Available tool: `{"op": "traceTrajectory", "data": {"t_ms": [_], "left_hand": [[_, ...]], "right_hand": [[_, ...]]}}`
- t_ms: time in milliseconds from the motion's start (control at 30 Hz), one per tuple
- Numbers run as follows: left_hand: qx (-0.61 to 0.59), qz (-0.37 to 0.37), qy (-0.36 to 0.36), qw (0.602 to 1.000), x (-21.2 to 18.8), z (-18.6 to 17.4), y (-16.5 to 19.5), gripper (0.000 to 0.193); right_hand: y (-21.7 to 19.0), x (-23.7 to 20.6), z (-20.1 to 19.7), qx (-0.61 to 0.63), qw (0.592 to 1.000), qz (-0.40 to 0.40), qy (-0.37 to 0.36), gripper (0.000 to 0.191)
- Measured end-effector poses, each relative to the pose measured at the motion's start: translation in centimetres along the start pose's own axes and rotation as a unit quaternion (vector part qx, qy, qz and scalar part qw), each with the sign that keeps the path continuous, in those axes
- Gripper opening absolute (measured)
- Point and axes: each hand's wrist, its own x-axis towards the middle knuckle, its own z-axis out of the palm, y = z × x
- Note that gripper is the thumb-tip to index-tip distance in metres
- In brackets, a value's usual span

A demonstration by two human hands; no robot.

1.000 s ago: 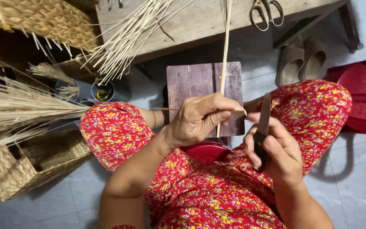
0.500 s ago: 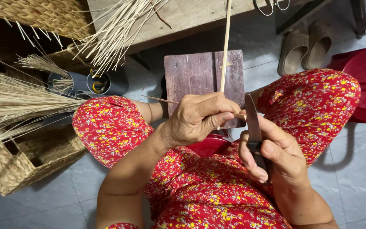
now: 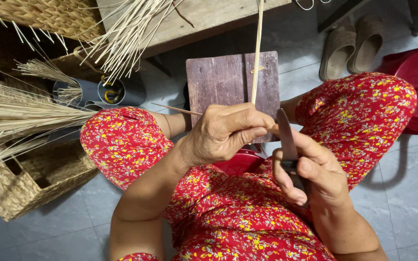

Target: The person sits on the floor and splits thin bamboo sticks lengthwise with a knife, holding each stick against a wooden block on their lap and pulling the split halves apart, working through sticks one at a time.

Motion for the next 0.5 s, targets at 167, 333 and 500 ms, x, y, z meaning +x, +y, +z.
{"op": "traceTrajectory", "data": {"t_ms": [167,333,500], "left_hand": [[0.011,-0.001,-0.002,1.000,0.00,0.16,-0.01,0.011],[0.006,-0.003,0.002,1.000,0.03,0.21,-0.15,0.013],[0.001,-0.001,0.006,1.000,0.05,0.16,-0.07,0.013]], "right_hand": [[0.16,-0.08,-0.56,0.025,1.000,-0.001,-0.012,0.062],[0.14,-0.01,-0.59,0.007,1.000,-0.002,-0.010,0.063],[0.15,0.19,-0.55,-0.001,1.000,0.003,-0.011,0.064]]}}
